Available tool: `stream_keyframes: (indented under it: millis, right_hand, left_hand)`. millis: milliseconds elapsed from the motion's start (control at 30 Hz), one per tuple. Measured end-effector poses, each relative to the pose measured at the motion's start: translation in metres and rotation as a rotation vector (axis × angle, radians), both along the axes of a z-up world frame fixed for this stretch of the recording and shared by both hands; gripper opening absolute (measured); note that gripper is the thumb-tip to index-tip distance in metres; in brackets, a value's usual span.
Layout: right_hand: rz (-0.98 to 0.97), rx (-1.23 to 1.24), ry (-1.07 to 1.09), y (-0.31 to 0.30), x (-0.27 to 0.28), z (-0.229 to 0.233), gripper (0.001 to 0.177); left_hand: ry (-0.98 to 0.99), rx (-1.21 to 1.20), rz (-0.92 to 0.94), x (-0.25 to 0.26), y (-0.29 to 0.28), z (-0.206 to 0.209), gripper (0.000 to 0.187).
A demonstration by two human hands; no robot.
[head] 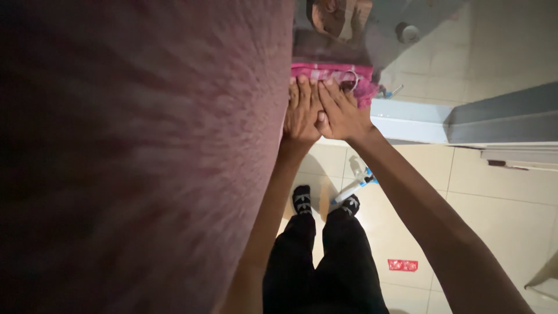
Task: Clean a glass sliding door using a cloth and spray bottle.
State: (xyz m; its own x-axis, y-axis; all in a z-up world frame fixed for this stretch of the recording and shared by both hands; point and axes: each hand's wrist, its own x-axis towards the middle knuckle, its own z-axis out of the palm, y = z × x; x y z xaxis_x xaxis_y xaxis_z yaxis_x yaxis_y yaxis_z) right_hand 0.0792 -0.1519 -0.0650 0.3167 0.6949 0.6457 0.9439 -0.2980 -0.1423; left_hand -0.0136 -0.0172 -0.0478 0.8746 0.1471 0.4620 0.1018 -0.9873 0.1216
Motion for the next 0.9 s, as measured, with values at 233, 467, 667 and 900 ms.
stream_keyframes:
  millis: [233,467,667,900]
  right_hand:
    - [-0.016,0.043,-0.147,-0.019,0.009,0.050,0.052]
    - [-0.068,0.074,-0.281,-0.031,0.018,0.082,0.050]
    - [-0.118,0.087,-0.309,-0.039,0.026,0.098,0.051]
    - [-0.190,0.167,-0.334,-0.042,0.032,0.119,0.053]
  left_hand:
    - [0.071,0.021,-0.026,0.019,-0.017,0.028,0.059]
    - [0.181,0.025,-0.089,0.033,-0.026,0.050,0.068]
    - [0.065,0.009,-0.085,0.051,-0.027,0.035,0.067]
    - [-0.273,0.055,-0.155,0.072,-0.026,0.020,0.071]
